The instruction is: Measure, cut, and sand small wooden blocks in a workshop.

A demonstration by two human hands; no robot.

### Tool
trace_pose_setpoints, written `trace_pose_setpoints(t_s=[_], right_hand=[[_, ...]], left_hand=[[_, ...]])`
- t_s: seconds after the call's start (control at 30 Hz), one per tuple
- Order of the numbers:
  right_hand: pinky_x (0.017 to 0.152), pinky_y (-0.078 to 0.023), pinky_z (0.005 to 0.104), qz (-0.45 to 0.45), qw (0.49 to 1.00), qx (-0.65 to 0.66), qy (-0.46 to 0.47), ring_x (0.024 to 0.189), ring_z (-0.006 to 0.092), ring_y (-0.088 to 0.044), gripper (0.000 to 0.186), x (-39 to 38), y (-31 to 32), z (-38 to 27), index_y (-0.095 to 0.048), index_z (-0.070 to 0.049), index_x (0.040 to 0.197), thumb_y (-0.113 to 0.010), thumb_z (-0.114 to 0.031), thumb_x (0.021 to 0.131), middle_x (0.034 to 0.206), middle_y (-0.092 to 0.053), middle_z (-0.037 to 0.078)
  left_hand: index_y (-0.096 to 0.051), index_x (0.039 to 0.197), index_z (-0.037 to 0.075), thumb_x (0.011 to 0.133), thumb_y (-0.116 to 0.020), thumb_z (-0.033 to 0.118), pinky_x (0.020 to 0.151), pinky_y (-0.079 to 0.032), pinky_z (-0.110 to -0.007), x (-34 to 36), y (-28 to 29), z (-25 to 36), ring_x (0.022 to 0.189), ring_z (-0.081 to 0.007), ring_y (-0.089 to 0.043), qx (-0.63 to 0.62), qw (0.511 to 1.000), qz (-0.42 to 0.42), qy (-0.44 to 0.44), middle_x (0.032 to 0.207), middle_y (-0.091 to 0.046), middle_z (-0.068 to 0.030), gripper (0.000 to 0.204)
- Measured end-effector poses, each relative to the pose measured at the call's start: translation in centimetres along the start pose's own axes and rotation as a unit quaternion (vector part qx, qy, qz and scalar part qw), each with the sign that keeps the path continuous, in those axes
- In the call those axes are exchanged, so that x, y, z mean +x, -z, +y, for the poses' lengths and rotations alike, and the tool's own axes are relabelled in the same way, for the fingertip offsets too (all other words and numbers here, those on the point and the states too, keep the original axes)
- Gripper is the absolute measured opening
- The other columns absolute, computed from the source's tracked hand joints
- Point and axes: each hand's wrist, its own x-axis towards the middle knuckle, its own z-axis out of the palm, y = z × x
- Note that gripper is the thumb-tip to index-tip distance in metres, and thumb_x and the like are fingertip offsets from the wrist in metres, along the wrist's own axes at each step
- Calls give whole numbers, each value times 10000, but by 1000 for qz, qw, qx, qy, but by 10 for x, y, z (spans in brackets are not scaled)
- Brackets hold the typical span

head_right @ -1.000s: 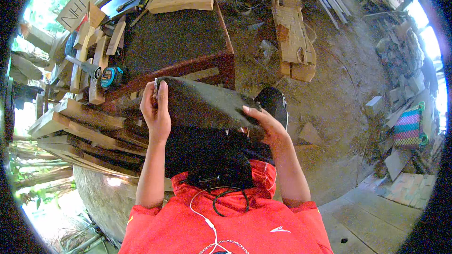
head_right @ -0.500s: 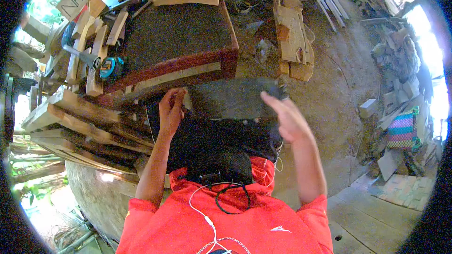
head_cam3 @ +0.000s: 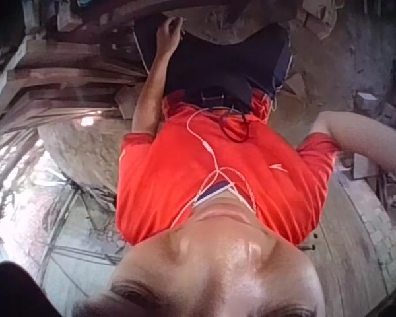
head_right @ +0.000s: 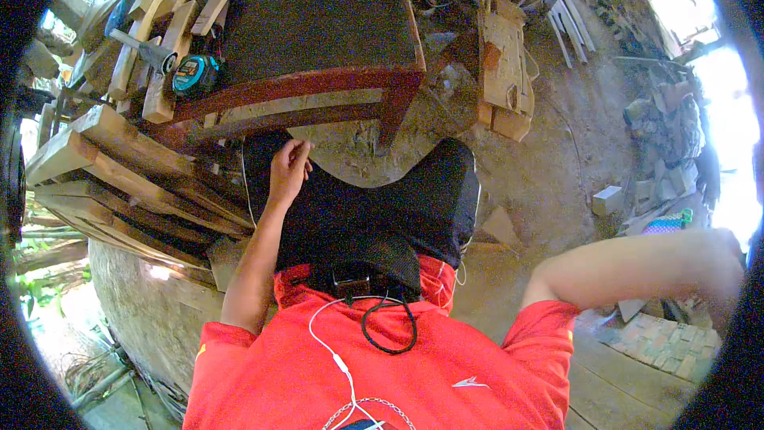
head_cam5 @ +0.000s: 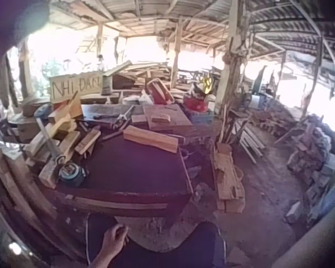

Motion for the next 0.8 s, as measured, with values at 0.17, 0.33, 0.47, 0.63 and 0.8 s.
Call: trace_pose_setpoints(t_s=[0.17, 0.33, 0.47, 0.63, 0.8], right_hand=[[728, -502, 460, -510, 810, -289, -10, 828, 328, -640, 152, -129, -59, -38, -648, -26, 925, -563, -93, 818, 913, -670, 169], [957, -493, 424, -943, 308, 117, -42, 1114, 331, -633, 492, -225, -52, -23, -594, -10, 1285, -493, -79, 809, 1181, -665, 244], [940, -480, 383, -824, 442, 104, -338, 1051, 226, -640, 331, -176, -38, 25, -642, -41, 1224, -573, -194, 938, 1102, -711, 119], [831, -503, 325, -232, 875, 176, -388, 918, 202, -660, 339, -63, -26, 44, -634, 5, 1152, -645, -252, 930, 1010, -689, 97], [864, -498, 363, -20, 988, 54, -145, 971, 250, -652, 325, -20, -9, 28, -633, 17, 1138, -602, -204, 903, 1072, -672, 150]], left_hand=[[-677, 987, 6, 1015, -572, 241, 496, -464, -272, -2, -1, 9, 572, -95, -622, 69, 997, -41, 7, 707, -667, -52, 259], [-677, 981, 13, 1017, -564, 241, 527, -482, -283, -4, 0, 12, 596, -120, -653, 93, 995, -28, 5, 707, -673, -62, 257], [-669, 974, 26, 1005, -574, 266, 588, -511, -329, -4, -3, 9, 626, -180, -690, 136, 988, -44, -58, 749, -701, -94, 260], [-669, 963, 41, 1007, -568, 293, 589, -506, -321, 0, -8, 8, 644, -185, -706, 150, 986, -67, -37, 746, -704, -71, 275], [-658, 959, 54, 1005, -571, 294, 586, -507, -327, -3, -8, 10, 633, -185, -704, 195, 977, -49, -64, 731, -700, -64, 259]])
